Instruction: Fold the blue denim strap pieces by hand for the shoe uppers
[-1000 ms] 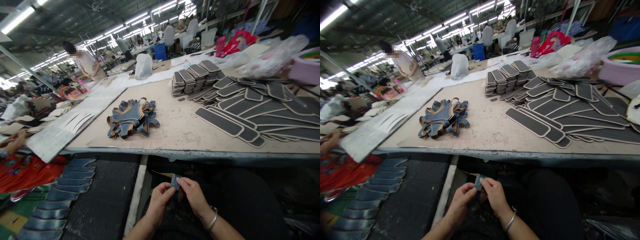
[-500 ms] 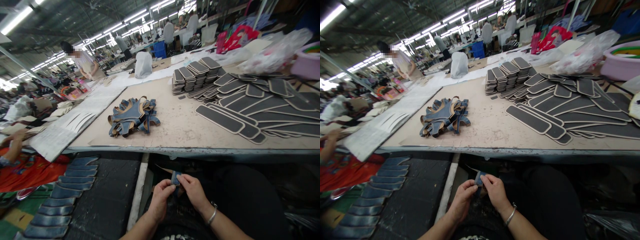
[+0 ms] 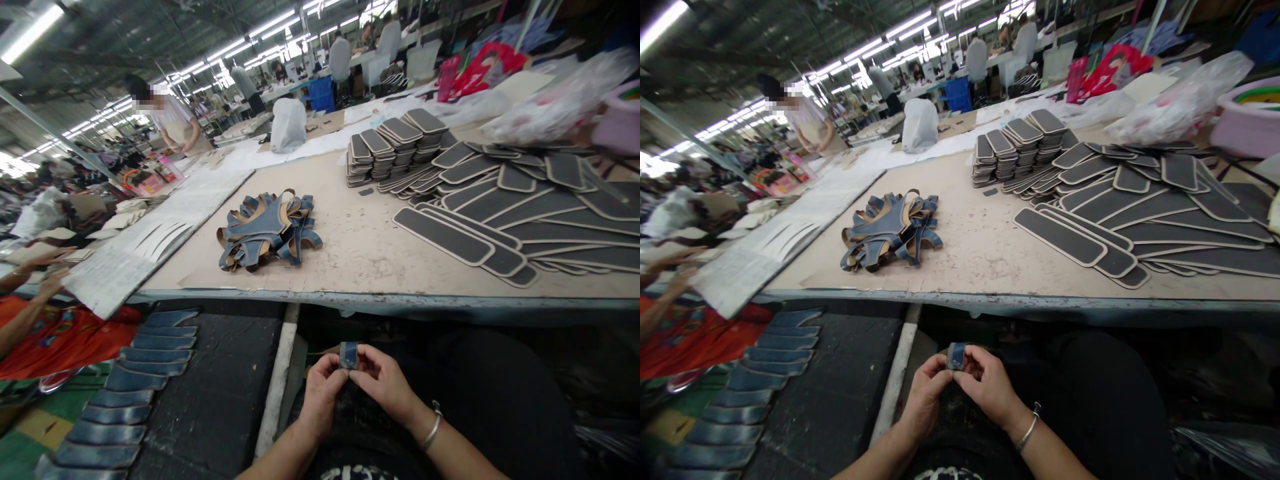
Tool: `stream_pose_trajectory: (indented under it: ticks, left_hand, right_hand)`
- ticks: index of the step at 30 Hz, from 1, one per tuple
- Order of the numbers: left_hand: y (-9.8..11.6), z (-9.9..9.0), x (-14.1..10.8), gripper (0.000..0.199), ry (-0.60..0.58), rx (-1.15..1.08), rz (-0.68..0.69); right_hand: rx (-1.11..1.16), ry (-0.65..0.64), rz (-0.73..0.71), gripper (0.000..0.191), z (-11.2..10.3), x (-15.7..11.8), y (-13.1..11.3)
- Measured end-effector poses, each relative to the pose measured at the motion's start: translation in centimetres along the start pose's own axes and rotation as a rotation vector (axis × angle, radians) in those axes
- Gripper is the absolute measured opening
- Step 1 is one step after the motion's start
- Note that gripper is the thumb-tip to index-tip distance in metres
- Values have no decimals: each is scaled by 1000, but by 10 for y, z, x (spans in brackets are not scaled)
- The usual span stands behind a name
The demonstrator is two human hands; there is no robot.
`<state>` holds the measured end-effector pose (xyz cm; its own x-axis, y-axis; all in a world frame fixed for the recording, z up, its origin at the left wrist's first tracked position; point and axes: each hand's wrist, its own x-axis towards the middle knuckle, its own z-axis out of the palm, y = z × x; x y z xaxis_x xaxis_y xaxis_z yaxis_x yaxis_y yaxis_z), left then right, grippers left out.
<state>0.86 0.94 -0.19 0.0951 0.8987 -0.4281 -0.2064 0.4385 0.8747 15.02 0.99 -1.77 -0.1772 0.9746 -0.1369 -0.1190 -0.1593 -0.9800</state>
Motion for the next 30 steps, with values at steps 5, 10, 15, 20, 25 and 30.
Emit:
stream_pose_trajectory:
  ticks: [5, 10, 15, 20, 25, 30]
  left_hand:
    - [-5, -2, 1, 12, 25, 49, 8]
    - [-10, 0, -2, 11, 40, 83, 9]
    - [-10, 3, -2, 15, 14, 75, 0]
    - [-9, -7, 3, 33, -20, 108, -65]
    - [-9, -17, 6, 31, -62, 224, -82]
    - [-14, -23, 6, 26, -36, 253, -109]
  right_hand:
    - [-33, 70, 0, 19, 3, 1, 2]
    - [-24, 104, 23, 20, 5, 3, -1]
    - [-78, 136, 9, 24, 5, 3, 2]
    - [-236, 127, -13, 28, 1, 3, 5]
    - [-310, 52, -3, 22, -1, 1, 2]
    - [-386, 20, -34, 12, 0, -1, -1]
